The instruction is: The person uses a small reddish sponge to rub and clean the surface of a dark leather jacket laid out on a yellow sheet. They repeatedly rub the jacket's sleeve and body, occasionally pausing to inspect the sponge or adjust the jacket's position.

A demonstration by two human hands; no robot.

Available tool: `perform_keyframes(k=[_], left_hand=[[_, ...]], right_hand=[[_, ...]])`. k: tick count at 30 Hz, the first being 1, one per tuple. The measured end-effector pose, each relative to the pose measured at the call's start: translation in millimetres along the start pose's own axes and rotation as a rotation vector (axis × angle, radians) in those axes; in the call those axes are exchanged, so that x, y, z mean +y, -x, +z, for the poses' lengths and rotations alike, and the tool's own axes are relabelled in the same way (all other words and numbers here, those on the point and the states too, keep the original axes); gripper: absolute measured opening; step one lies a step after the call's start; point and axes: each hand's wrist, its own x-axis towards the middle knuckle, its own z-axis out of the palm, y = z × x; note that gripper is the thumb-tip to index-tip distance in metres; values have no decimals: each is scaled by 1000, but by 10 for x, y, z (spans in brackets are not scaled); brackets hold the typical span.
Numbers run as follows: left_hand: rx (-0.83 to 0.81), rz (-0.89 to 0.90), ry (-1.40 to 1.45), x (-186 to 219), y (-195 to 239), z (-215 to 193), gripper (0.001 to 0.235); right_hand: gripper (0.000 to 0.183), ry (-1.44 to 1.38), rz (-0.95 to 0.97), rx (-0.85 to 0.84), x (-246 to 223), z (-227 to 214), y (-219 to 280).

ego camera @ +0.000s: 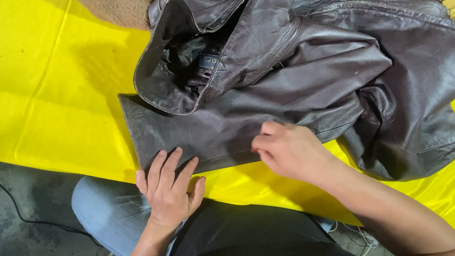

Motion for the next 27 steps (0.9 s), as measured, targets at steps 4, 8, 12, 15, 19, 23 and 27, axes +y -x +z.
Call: perform_keyframes(k=[4,8,12,15,19,23,27], left_hand=[[14,13,10,-34,43,76,35],[4,26,-2,-32,42,97,34],[12,15,5,-36,45,83,34],[8,8,2,-41,61,110,34],[7,16,2,-32,55,93,36],[-15,22,-26,-47,90,97,35],[-8,12,-15,-33,68,88,36]], right_hand=[[5,44,49,51,27,-35,71],[3,-37,1,164,-220,75,-101],[2,-75,15,158,-172,237,-100],[6,17,76,154,29,192,63],[12,82,172,158,205,108,285],[4,-5,165,224,-199,81,38],[4,-67,110,236,-290,239,-65]])
